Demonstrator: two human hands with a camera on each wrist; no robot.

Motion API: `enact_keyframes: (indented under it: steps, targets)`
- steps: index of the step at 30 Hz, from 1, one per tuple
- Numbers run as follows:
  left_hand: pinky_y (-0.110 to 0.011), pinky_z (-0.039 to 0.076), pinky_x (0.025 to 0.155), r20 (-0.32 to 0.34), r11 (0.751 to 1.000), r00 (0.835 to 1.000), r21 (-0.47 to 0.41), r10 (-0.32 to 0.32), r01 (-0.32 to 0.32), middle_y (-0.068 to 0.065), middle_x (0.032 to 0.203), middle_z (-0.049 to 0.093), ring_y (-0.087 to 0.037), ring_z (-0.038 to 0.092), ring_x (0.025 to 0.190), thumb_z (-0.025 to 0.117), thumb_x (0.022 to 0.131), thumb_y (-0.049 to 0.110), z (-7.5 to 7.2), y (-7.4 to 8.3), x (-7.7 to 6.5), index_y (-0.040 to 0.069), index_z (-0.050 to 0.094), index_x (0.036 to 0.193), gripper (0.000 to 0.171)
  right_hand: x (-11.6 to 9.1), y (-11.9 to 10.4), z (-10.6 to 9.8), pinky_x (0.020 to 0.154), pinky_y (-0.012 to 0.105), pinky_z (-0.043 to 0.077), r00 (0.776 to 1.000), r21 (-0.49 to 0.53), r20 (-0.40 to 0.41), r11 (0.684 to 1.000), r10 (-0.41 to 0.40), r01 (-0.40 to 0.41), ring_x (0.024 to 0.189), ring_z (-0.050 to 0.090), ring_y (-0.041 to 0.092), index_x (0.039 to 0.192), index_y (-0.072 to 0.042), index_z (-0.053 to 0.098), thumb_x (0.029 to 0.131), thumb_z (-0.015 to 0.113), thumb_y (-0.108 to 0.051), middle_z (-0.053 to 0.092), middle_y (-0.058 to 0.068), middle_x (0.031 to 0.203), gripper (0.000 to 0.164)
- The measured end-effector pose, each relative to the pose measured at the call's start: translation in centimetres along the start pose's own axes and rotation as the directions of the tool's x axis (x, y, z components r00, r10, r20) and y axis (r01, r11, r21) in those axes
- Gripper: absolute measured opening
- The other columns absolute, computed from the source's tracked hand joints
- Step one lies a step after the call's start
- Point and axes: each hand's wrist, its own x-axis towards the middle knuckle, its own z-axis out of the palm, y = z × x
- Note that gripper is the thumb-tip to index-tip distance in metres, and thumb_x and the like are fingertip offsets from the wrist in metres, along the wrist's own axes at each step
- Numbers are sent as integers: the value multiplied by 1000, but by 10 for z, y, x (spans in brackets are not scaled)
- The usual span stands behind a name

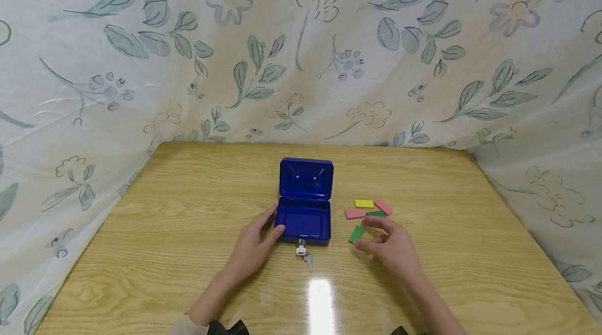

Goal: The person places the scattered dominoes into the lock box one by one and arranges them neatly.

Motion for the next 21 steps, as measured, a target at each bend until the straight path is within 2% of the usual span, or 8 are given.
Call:
enact_keyframes:
  steps: [9,21]
  targets:
    - [-41,37,111,-7,1000,1000,-7,0,0,-8,146,47,-20,42,134,62,99,28,0,1,0,5,43,148,57,3,4,4,52,29,55,997,53,-12,996,74,-73,67,63,23,125,-9,65,70,90,-7,64,7,123,61]
    - [-40,36,111,-2,1000,1000,-16,-21,21,-7,145,48,-19,41,135,61,100,28,1,3,-3,7,44,148,56,8,8,7,49,26,52,999,-15,-14,999,52,-52,58,53,18,123,-9,65,65,91,-2,67,5,117,63]
